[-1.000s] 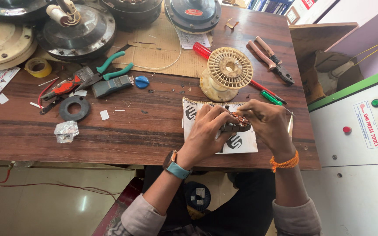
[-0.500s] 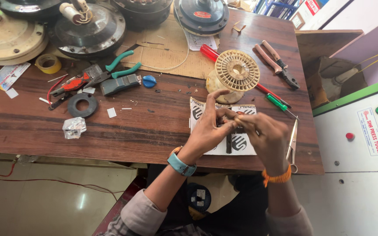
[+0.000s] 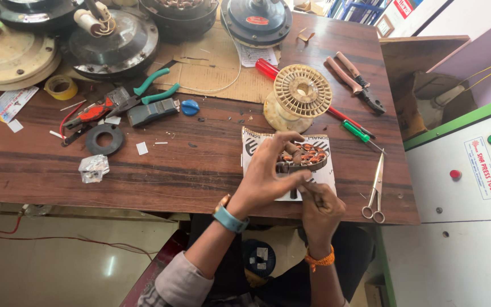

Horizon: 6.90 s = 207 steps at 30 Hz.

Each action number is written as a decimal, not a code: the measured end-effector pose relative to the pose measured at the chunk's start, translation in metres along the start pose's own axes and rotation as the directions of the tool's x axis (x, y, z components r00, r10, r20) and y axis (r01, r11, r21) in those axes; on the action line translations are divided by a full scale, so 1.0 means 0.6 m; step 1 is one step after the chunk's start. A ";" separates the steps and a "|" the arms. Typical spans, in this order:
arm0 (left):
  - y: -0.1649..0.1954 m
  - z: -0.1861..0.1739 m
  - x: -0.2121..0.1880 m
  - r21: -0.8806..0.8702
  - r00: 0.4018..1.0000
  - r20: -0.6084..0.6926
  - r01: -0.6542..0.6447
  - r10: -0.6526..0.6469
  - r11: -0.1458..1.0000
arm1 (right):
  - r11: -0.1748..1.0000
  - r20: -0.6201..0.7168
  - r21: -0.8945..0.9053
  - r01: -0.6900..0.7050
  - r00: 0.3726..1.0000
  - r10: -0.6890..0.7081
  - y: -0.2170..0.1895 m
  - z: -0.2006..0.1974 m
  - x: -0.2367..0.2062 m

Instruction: The person works on an electric motor armature at a workbench, holding the rotor in one hand while fitting and pressing copper wire windings into its slots with the other hand, turning the armature to reach different sides.

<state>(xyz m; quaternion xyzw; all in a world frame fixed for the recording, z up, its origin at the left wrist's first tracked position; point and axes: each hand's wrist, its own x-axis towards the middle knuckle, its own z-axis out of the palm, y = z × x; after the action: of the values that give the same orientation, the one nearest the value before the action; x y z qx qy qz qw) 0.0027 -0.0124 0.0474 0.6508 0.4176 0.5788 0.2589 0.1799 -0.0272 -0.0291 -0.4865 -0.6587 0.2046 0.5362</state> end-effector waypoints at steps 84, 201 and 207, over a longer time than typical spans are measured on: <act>-0.009 0.051 -0.020 0.307 0.988 -0.140 -0.020 0.066 0.951 | 0.989 0.062 -0.106 0.105 0.993 -0.098 -0.041 -0.078 0.083; -0.003 -0.023 -0.005 -0.203 0.925 0.219 0.354 -0.310 0.913 | 0.942 0.429 -0.219 0.254 0.892 -0.141 -0.120 -0.025 0.210; -0.012 0.018 0.001 -0.676 0.822 0.150 0.491 -0.550 0.549 | 0.935 0.426 -0.238 0.263 0.893 -0.143 -0.132 -0.011 0.210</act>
<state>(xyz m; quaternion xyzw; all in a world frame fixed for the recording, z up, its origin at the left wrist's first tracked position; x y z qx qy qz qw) 0.0111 -0.0066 0.0397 0.3295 0.3551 0.6131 0.6241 0.1585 0.0447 0.0996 -0.4348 -0.8250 0.1438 0.3310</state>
